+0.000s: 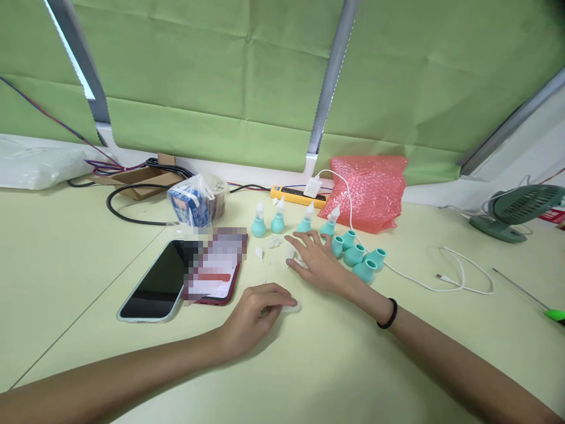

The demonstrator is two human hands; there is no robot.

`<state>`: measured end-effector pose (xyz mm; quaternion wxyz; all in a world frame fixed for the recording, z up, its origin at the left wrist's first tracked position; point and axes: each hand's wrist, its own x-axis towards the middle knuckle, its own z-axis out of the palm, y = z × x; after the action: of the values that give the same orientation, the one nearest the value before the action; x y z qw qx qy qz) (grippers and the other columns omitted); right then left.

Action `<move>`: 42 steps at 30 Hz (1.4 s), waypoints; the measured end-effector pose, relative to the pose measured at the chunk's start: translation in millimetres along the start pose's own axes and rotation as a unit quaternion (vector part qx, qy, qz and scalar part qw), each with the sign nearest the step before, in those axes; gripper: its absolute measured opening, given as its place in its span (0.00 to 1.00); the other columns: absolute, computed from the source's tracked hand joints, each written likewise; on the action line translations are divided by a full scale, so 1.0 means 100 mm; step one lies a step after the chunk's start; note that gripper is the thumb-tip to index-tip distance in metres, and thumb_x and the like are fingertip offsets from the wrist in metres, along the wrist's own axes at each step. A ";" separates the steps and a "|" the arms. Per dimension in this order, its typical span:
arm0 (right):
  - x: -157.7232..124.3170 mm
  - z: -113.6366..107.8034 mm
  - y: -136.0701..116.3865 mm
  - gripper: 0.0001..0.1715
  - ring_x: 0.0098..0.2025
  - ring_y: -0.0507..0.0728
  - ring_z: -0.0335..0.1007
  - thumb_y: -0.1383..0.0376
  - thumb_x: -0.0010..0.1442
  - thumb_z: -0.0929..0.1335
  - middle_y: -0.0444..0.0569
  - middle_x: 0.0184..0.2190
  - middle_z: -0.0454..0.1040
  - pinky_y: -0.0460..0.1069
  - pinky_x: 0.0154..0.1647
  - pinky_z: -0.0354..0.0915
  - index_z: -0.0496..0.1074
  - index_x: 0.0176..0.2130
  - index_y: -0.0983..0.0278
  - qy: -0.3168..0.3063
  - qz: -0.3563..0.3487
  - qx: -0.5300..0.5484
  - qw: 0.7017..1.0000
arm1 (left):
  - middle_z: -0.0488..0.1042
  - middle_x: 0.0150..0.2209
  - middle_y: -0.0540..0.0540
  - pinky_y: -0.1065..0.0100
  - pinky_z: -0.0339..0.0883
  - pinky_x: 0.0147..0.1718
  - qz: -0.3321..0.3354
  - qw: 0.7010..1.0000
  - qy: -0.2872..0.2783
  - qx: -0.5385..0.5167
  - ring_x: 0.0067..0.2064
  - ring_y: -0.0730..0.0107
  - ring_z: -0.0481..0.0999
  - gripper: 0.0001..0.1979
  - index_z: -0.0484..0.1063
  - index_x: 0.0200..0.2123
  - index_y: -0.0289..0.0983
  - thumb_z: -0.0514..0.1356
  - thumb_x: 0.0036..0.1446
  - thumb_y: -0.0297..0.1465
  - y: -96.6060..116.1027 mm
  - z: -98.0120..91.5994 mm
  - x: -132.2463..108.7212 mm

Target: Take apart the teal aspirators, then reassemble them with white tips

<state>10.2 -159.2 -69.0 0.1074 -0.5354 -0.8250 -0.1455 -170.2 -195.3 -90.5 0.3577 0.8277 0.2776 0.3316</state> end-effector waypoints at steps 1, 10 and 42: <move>0.03 -0.01 -0.01 0.24 0.49 0.66 0.51 0.60 0.58 0.56 0.55 0.49 0.61 0.62 0.46 0.48 0.55 0.53 0.64 -0.001 -0.004 -0.002 1.000 | 0.72 0.37 0.43 0.71 0.65 0.34 0.008 1.000 0.000 0.006 0.37 0.69 0.71 0.16 0.73 0.35 0.35 0.48 0.50 0.18 -0.01 0.00 0.00; 0.15 -0.29 0.34 0.19 0.45 0.61 0.59 0.65 0.58 0.57 0.56 0.44 0.65 0.53 0.41 0.57 0.59 0.49 0.68 0.025 0.021 -0.009 0.999 | 0.69 0.38 0.40 0.70 0.65 0.28 0.129 0.982 -0.016 0.136 0.31 0.69 0.70 0.16 0.71 0.34 0.34 0.49 0.43 0.19 -0.03 0.04 -0.09; -0.53 -0.11 -0.38 0.20 0.25 0.51 0.59 0.65 0.48 0.67 0.45 0.27 0.61 0.45 0.21 0.58 0.65 0.43 0.62 0.069 0.020 0.436 0.897 | 0.67 0.42 0.43 0.66 0.68 0.38 0.131 0.981 0.120 -0.075 0.44 0.69 0.68 0.09 0.55 0.40 0.39 0.50 0.56 0.23 0.04 0.07 -0.13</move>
<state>-3.1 -223.4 -81.1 0.3902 -0.4395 -0.7853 0.1945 -172.3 -209.6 -95.7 0.3364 0.7817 0.1821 0.4926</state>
